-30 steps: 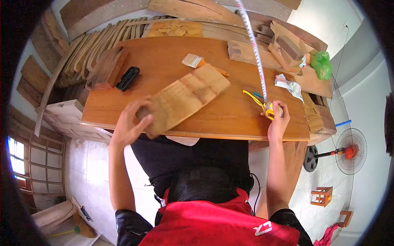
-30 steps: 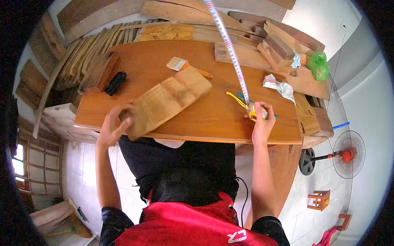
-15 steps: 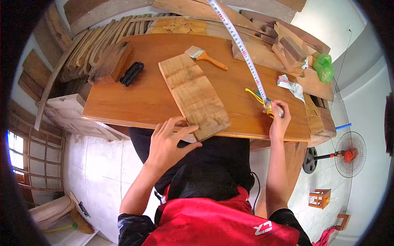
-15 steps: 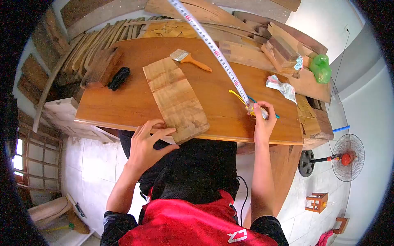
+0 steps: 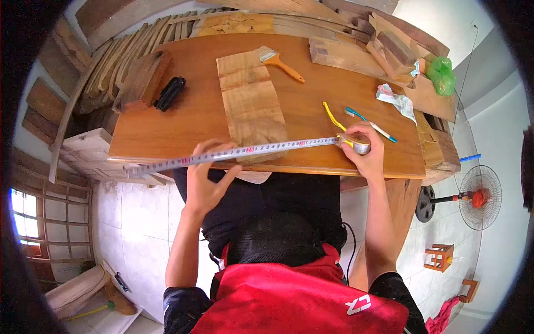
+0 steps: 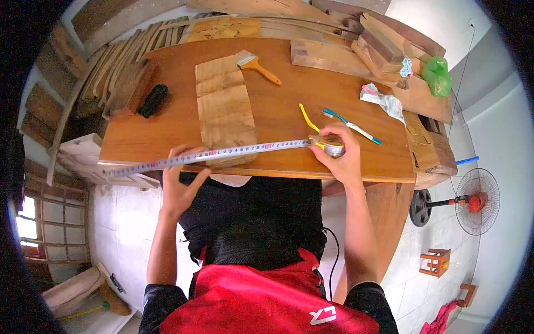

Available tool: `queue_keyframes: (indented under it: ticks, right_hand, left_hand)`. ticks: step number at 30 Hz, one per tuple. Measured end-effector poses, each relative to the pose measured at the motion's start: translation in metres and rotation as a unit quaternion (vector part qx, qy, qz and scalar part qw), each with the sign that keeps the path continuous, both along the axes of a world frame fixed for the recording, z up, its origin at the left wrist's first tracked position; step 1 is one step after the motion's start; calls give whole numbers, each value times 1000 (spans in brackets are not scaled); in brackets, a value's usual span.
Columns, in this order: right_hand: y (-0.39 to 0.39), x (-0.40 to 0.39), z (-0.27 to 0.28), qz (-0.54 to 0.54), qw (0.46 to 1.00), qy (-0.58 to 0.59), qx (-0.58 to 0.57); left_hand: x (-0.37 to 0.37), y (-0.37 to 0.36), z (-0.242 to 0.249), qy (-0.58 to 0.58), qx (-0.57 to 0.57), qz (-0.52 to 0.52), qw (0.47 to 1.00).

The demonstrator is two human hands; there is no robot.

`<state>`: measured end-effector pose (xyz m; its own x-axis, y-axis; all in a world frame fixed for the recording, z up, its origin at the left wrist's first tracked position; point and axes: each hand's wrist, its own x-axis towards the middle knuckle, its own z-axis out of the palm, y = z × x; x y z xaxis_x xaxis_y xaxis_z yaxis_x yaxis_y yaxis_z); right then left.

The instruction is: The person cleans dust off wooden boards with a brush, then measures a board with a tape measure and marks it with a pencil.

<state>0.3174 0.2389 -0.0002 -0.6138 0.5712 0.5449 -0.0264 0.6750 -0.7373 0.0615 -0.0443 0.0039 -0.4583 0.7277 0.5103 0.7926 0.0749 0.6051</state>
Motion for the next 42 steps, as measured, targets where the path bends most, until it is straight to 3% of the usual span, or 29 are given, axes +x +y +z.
queue_keyframes:
  ticks: [2,4,5,9,24,27,42]
  right_hand:
    - [-7,-6,6,12,999,-13,32]
    - [-15,-16,7,38,998,-23,46]
    - [-21,-23,6,37,997,-10,68]
    - [-37,-41,5,61,995,-16,81]
    - [-37,-35,-1,4,993,16,116]
    - [-39,-34,0,5,994,14,113]
    - [-38,-33,-6,-31,994,50,95]
  left_hand:
    - [7,-13,-9,-176,41,-17,983]
    - [17,-20,-20,-393,116,-34,912]
    - [21,-20,-22,-431,156,-30,888]
    - [20,-15,-38,-415,140,42,898]
    - [40,-10,-38,-489,88,33,867]
    - [41,-6,-40,-499,127,46,856]
    - [47,3,-39,-478,118,76,867]
